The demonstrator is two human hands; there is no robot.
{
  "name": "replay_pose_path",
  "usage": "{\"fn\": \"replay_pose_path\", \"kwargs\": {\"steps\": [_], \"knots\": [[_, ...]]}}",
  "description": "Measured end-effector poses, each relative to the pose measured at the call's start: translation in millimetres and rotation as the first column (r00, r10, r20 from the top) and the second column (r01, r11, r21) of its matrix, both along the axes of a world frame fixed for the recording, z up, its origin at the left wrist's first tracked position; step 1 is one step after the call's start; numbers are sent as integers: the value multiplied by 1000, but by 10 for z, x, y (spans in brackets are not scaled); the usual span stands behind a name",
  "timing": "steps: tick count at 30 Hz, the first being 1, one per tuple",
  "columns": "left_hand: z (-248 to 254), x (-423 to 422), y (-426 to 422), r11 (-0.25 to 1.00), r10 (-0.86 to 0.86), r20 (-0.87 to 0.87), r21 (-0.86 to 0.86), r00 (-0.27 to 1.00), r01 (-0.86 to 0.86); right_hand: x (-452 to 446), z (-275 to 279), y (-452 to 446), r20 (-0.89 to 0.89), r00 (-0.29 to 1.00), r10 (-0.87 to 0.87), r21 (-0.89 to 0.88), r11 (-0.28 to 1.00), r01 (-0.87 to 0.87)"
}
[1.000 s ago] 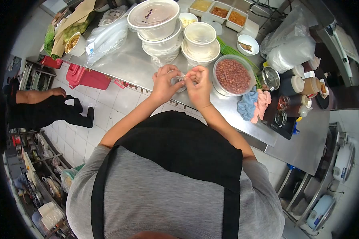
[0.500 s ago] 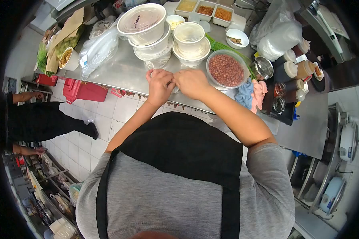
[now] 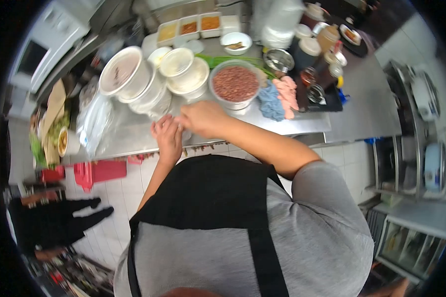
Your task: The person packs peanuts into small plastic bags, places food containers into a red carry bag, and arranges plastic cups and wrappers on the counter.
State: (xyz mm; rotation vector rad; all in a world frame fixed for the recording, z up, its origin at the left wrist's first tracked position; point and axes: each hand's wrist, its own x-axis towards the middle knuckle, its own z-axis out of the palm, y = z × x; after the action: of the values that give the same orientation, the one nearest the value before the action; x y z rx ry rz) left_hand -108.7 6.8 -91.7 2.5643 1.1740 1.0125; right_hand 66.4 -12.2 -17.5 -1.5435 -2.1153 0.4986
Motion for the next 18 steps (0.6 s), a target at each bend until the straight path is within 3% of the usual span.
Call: {"fn": "replay_pose_path", "kwargs": {"steps": [3,6,7,8,10,14,17,18], "knots": [[166,24,-98,994,-79,-191,59,979,92,56,7,-184,209,971,112,-22,994,-109],[216,74,-147,976,-122,-187,158,975,152,109,17,-305,79,976,204,-156,969,-190],[191,80,-165,965,-144,-160,194,976,174,138,-49,-324,-78,958,277,-93,954,-284],[147,73,-188,957,-153,-134,226,979,181,140,-77,-390,-285,929,236,-140,949,-284],[-35,114,-173,956,-197,-75,207,977,209,67,-65,-563,-654,748,112,-230,913,-338],[-108,264,-178,974,-189,-8,125,982,189,134,-310,-542,-449,865,223,21,971,-239],[-8,326,-14,985,-157,112,83,981,149,685,463,-593,-265,925,271,162,959,-234],[-21,293,100,990,-136,131,48,982,130,982,618,-548,-205,950,236,436,891,-127]]}}
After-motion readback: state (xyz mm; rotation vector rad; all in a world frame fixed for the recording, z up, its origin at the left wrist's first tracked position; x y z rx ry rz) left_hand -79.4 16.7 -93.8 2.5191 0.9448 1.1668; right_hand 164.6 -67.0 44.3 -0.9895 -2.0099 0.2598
